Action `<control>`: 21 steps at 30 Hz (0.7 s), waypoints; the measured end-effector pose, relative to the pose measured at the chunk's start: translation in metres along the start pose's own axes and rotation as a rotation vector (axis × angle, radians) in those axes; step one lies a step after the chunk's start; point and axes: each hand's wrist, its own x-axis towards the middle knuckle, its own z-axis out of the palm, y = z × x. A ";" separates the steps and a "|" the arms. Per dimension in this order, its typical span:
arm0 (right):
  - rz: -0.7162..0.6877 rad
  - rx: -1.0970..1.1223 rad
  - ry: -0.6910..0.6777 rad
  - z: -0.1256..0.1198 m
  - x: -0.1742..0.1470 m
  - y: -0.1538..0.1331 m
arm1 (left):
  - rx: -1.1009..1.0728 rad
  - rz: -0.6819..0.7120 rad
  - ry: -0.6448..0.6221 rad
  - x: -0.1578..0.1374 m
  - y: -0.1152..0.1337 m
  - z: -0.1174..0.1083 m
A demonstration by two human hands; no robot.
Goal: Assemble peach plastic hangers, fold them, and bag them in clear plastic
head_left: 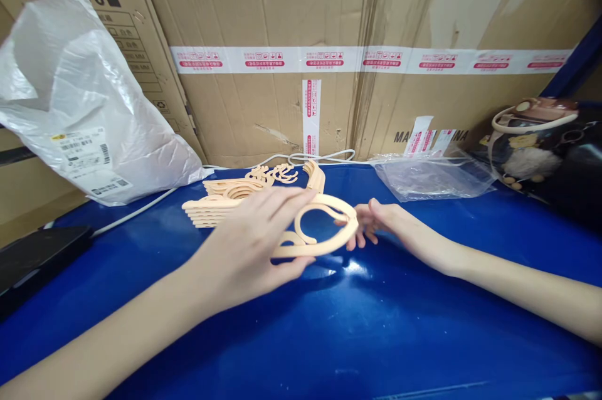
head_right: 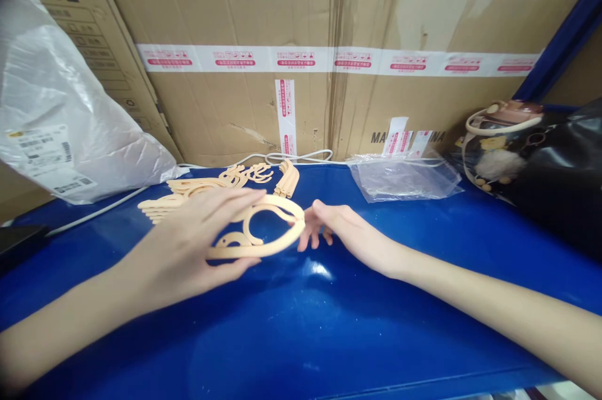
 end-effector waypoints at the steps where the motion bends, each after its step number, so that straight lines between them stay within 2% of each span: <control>1: -0.034 -0.090 0.018 -0.002 0.000 0.001 | -0.006 -0.031 0.004 0.001 -0.007 -0.007; 4: -0.156 -0.503 0.009 -0.008 0.000 0.005 | -0.066 -0.178 0.002 0.004 -0.037 -0.032; 6: -0.206 -0.719 -0.048 -0.010 0.000 0.007 | -0.132 -0.327 -0.061 0.002 -0.061 -0.046; 9: -0.212 -0.827 -0.097 -0.009 0.000 0.008 | -0.160 -0.577 -0.210 -0.004 -0.093 -0.058; 11: -0.204 -0.846 -0.103 -0.008 -0.001 0.008 | -0.143 -0.688 -0.305 -0.008 -0.108 -0.060; 15: -0.199 -0.858 -0.120 -0.007 -0.002 0.008 | -0.164 -0.708 -0.407 -0.014 -0.123 -0.055; 21: -0.213 -0.855 -0.118 -0.009 -0.002 0.008 | -0.181 -0.705 -0.477 -0.014 -0.123 -0.050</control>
